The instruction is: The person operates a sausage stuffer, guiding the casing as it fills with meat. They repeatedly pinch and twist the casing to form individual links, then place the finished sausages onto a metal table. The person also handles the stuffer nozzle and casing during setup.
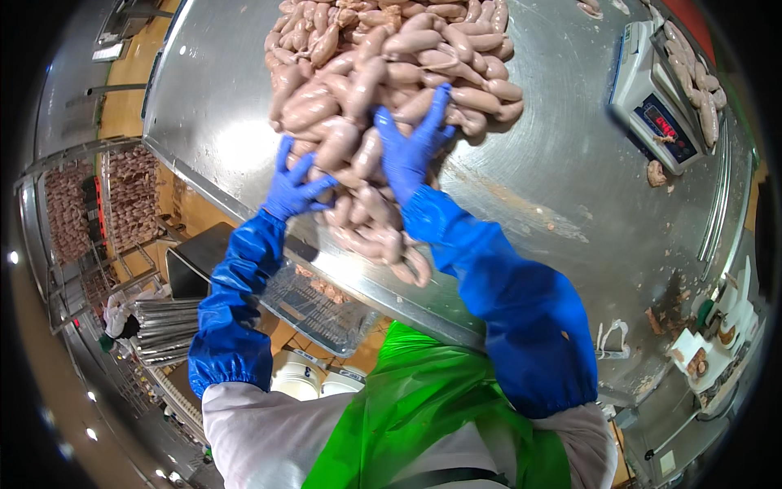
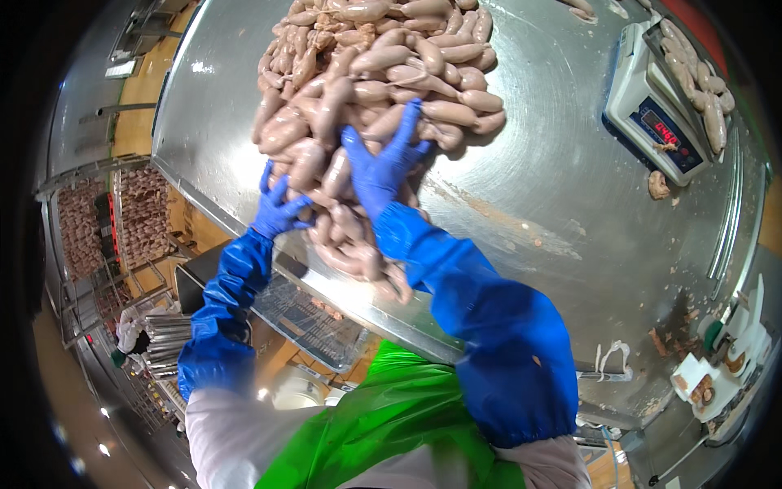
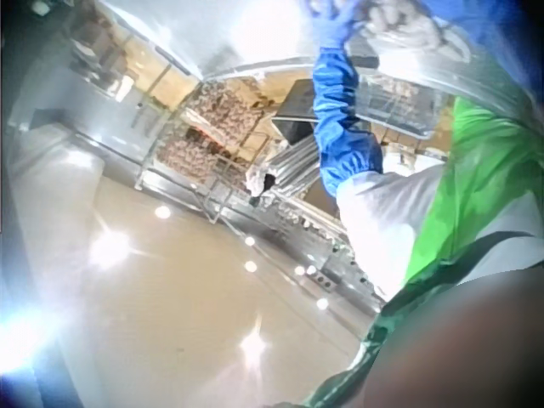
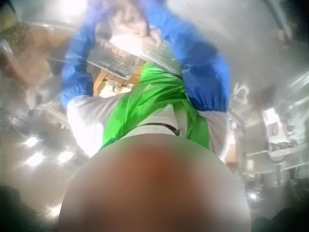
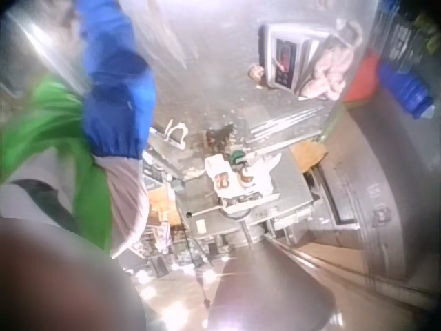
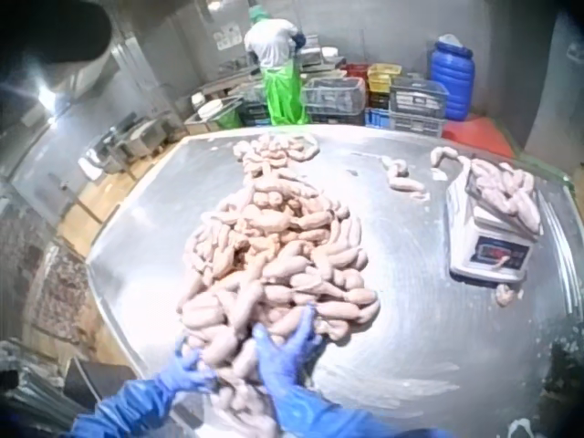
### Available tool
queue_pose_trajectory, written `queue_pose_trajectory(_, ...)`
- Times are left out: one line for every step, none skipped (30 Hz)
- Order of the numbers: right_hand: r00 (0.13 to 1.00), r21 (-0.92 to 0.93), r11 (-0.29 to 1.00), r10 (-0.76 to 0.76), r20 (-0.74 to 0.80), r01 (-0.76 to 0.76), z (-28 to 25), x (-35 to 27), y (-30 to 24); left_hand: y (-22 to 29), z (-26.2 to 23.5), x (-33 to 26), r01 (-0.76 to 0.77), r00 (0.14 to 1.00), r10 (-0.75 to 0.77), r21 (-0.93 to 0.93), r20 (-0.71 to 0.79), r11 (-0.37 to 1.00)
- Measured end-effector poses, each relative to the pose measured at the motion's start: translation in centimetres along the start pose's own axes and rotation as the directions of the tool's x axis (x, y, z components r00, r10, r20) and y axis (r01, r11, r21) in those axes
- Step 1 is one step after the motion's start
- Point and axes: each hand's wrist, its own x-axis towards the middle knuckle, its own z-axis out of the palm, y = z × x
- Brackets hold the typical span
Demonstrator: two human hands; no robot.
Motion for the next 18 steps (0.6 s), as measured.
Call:
queue_pose_trajectory(0.999, 0.014, 1.0, -0.002, -0.034, 0.003, 2.4, 0.1, -0.2, -2.4, -0.4, -0.5, 0.039, 0.998, -0.037, -0.057, 0.05, 0.998)
queue_pose_trajectory(0.994, 0.02, 0.997, -0.068, -0.081, 0.069, 4.4, -0.1, -0.5, -4.5, -0.7, -0.8, 0.071, 0.995, -0.065, -0.073, 0.075, 0.995)
queue_pose_trajectory(0.998, 0.079, 0.996, 0.034, -0.06, -0.029, 6.2, -0.4, -0.8, -6.2, -1.3, -1.1, 0.119, 0.978, -0.111, -0.031, 0.179, 0.992)
queue_pose_trajectory(0.997, 0.103, 0.994, 0.051, -0.066, -0.044, 7.8, -0.6, -1.3, -8.1, -2.1, -1.0, 0.083, 0.967, -0.081, 0.0, 0.24, 0.997)
queue_pose_trajectory(0.999, 0.092, 0.995, 0.039, 0.017, -0.04, 8.9, -0.3, -1.8, -9.3, -2.6, -0.9, 0.09, 0.967, -0.09, 0.01, 0.237, 0.996)
queue_pose_trajectory(0.994, 0.058, 0.996, 0.065, 0.091, -0.071, 9.3, 0.0, -2.1, -10.1, -3.4, -0.7, 0.127, 0.952, -0.134, 0.045, 0.275, 0.991)
queue_pose_trajectory(0.96, 0.029, 0.995, 0.087, 0.267, -0.098, 9.1, 0.7, -2.4, -10.4, -4.2, -0.6, 0.164, 0.955, -0.178, 0.076, 0.239, 0.984)
queue_pose_trajectory(0.826, -0.042, 0.981, 0.181, 0.533, -0.188, 8.3, 1.4, -2.5, -10.3, -4.7, -0.5, 0.244, 0.929, -0.274, 0.146, 0.249, 0.959)
queue_pose_trajectory(0.774, 0.232, 0.955, -0.005, 0.634, -0.185, 6.9, 2.3, -2.5, -9.8, -5.2, -0.4, 0.251, 0.937, -0.298, 0.244, 0.181, 0.937)
queue_pose_trajectory(0.666, 0.415, 0.871, -0.146, 0.732, -0.265, 4.4, 3.4, -1.8, -8.3, -5.0, -0.4, 0.24, 0.955, -0.283, 0.327, 0.092, 0.914)
queue_pose_trajectory(0.536, 0.424, 0.877, -0.251, 0.806, -0.226, 1.2, 4.1, -1.0, -6.8, -5.1, -0.3, 0.358, 0.91, -0.403, 0.309, 0.093, 0.881)
queue_pose_trajectory(0.395, 0.283, 0.929, -0.174, 0.902, -0.238, -2.3, 4.8, -0.2, -3.9, -4.6, -0.5, 0.549, 0.83, -0.557, 0.215, -0.028, 0.807)
queue_pose_trajectory(0.407, 0.282, 0.945, -0.194, 0.893, -0.168, -6.5, 4.3, 0.7, -0.7, -3.6, -0.4, 0.706, 0.698, -0.702, -0.031, -0.138, 0.708)
queue_pose_trajectory(0.491, 0.241, 0.965, -0.16, 0.856, -0.106, -11.0, 2.9, 1.6, 2.9, -3.1, -0.6, 0.771, 0.545, -0.819, -0.276, -0.181, 0.574)
queue_pose_trajectory(0.527, 0.164, 0.96, -0.021, 0.85, -0.227, -15.9, 1.1, 2.6, 6.7, -2.5, -0.4, 0.747, 0.6, -0.748, -0.135, -0.284, 0.651)
queue_pose_trajectory(0.53, 0.134, 0.94, 0.056, 0.846, -0.314, -21.3, -0.7, 3.4, 10.2, -1.7, -0.1, 0.69, 0.669, -0.628, 0.017, -0.398, 0.724)
queue_pose_trajectory(0.612, 0.05, 0.953, 0.151, 0.776, -0.3, -27.0, -2.8, 4.3, 14.5, -0.8, 0.4, 0.669, 0.692, -0.658, -0.08, -0.297, 0.739)
queue_pose_trajectory(0.699, 0.123, 0.967, 0.072, 0.711, -0.224, -32.9, -4.8, 5.1, 19.2, -0.2, 0.9, 0.623, 0.729, -0.647, -0.176, -0.222, 0.762)
